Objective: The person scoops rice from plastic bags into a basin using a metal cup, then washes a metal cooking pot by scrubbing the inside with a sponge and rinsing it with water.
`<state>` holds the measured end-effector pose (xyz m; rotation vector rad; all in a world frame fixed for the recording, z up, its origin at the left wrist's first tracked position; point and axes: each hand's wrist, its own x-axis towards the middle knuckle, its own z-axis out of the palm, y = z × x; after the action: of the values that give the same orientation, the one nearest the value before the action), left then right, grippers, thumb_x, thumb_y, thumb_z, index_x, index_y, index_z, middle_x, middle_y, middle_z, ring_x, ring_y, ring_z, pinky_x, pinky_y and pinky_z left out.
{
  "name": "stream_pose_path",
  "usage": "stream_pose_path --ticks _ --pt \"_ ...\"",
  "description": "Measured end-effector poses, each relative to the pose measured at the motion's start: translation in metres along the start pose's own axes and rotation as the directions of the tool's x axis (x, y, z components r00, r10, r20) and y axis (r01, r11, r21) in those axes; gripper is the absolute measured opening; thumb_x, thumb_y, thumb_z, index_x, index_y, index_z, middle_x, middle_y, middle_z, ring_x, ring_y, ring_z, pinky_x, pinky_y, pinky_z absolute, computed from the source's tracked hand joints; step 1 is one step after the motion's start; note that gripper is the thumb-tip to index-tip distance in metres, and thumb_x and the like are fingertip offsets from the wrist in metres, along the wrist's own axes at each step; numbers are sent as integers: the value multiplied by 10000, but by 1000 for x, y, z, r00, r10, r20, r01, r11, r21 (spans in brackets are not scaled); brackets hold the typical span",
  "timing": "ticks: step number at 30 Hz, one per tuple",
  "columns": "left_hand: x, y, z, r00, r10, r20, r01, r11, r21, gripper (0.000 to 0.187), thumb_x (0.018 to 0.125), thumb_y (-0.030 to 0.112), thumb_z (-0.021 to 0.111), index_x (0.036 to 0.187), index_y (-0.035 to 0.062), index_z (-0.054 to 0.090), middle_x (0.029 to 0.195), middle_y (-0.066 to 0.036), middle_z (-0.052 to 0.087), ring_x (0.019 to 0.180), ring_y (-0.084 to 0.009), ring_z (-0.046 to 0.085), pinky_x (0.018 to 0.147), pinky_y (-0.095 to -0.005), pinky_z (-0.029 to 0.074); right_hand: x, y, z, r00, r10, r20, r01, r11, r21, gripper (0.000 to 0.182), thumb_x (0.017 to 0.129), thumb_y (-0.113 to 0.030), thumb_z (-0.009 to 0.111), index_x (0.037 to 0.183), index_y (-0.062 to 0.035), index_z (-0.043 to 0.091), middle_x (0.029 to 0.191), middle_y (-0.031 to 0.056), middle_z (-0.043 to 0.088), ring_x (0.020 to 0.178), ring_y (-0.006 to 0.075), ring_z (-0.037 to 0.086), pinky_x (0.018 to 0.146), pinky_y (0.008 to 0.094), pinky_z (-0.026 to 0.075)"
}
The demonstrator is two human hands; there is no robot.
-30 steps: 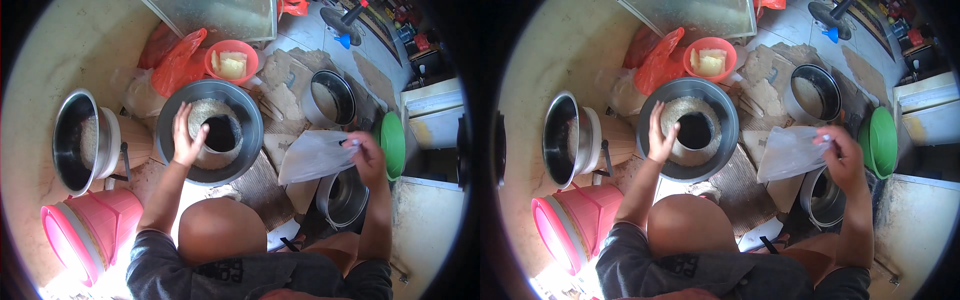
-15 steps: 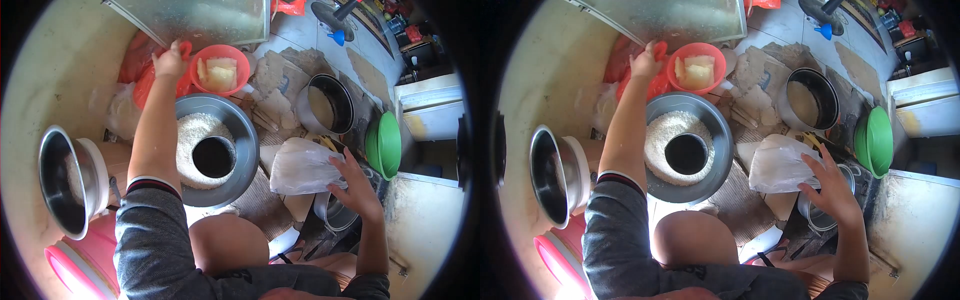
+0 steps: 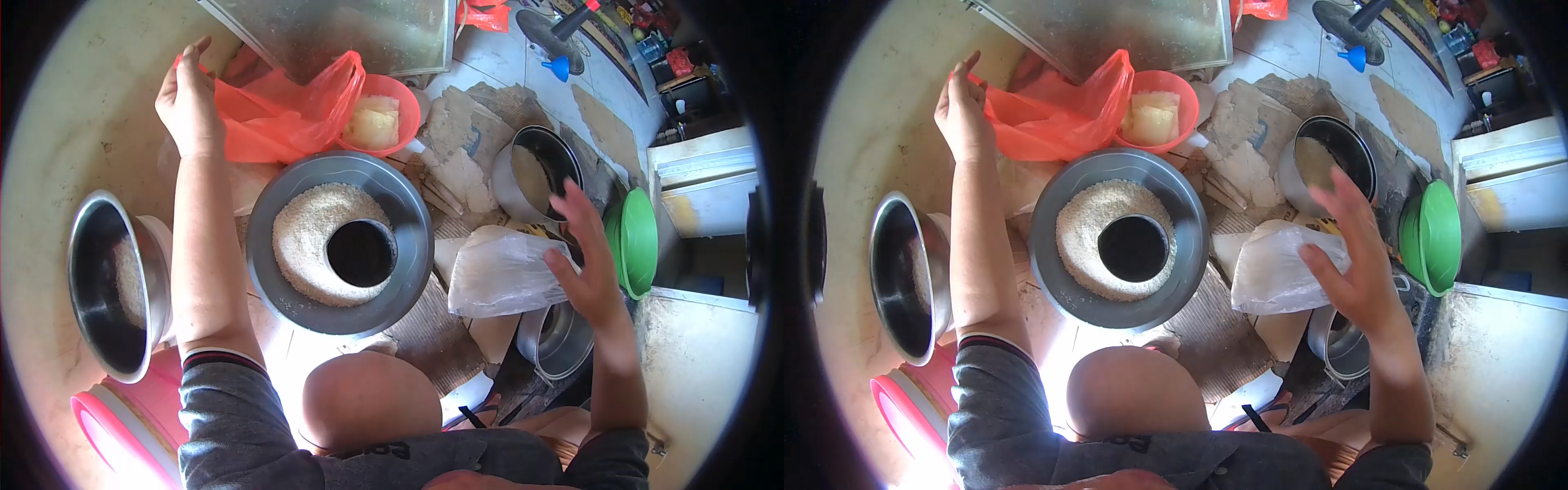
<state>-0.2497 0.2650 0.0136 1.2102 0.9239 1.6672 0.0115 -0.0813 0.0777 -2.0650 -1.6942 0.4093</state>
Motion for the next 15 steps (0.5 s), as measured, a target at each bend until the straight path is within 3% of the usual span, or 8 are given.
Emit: stream_pose_path --ticks 3,4,9,10,11,12,14,15 --pt "-1 30 17 977 205 52 -198 974 -112 238 837 204 551 924 13 661 533 80 363 480 -14 290 506 -173 311 44 -34 17 993 118 -8 -109 941 320 630 760 -255 647 1292 -70 367 1338 187 345 1214 324 373 922 398 380" --pt "-3 48 21 976 207 69 -204 977 -59 296 846 150 497 593 -1 480 689 -59 570 516 -48 369 718 -275 435 63 -39 27 994 111 -12 -98 913 397 685 758 -291 659 1318 -76 329 1337 184 348 1213 315 376 907 387 400" --pt "-13 135 41 954 300 -29 -300 937 -180 244 842 147 492 803 -75 584 641 -32 526 599 -75 451 701 -231 431 176 -62 61 986 128 -104 -68 890 451 1051 685 -529 659 1360 40 89 1409 256 117 1324 321 127 1074 378 173" --pt "0 138 34 896 443 23 -437 891 -121 265 847 194 505 859 -52 602 650 -18 523 611 -92 458 706 -232 430 195 -64 66 981 108 -160 -30 904 427 1092 683 -562 650 1386 -36 1 1402 246 167 1267 339 268 1013 446 266" --pt "-15 159 39 893 449 27 -443 888 -124 265 847 194 505 859 -52 602 650 -18 523 611 -92 458 706 -232 430 208 -67 68 971 143 -193 -17 843 538 1013 698 -530 649 1381 -40 83 1368 235 261 1239 305 323 974 411 325" --pt "-44 189 50 859 507 69 -490 854 -174 292 868 209 475 942 -47 594 586 20 385 525 -70 333 595 -210 330 210 -104 82 740 182 -647 -34 971 235 628 779 -315 547 1253 -17 262 1115 165 429 921 205 419 760 305 379" --pt "-44 203 45 713 691 118 -655 716 -240 330 894 220 435 1021 -43 587 518 59 238 434 -49 202 478 -188 226 201 -149 78 343 20 -939 -203 978 -54 286 860 -100 445 1126 6 442 862 94 597 603 104 514 546 199 433" --pt "-47 207 45 720 684 121 -626 714 -312 329 898 220 429 1019 -40 589 513 59 233 430 -49 199 472 -187 223 194 -157 67 542 142 -828 -103 989 102 388 864 -159 466 1207 -5 374 954 133 582 737 138 544 656 230 446"
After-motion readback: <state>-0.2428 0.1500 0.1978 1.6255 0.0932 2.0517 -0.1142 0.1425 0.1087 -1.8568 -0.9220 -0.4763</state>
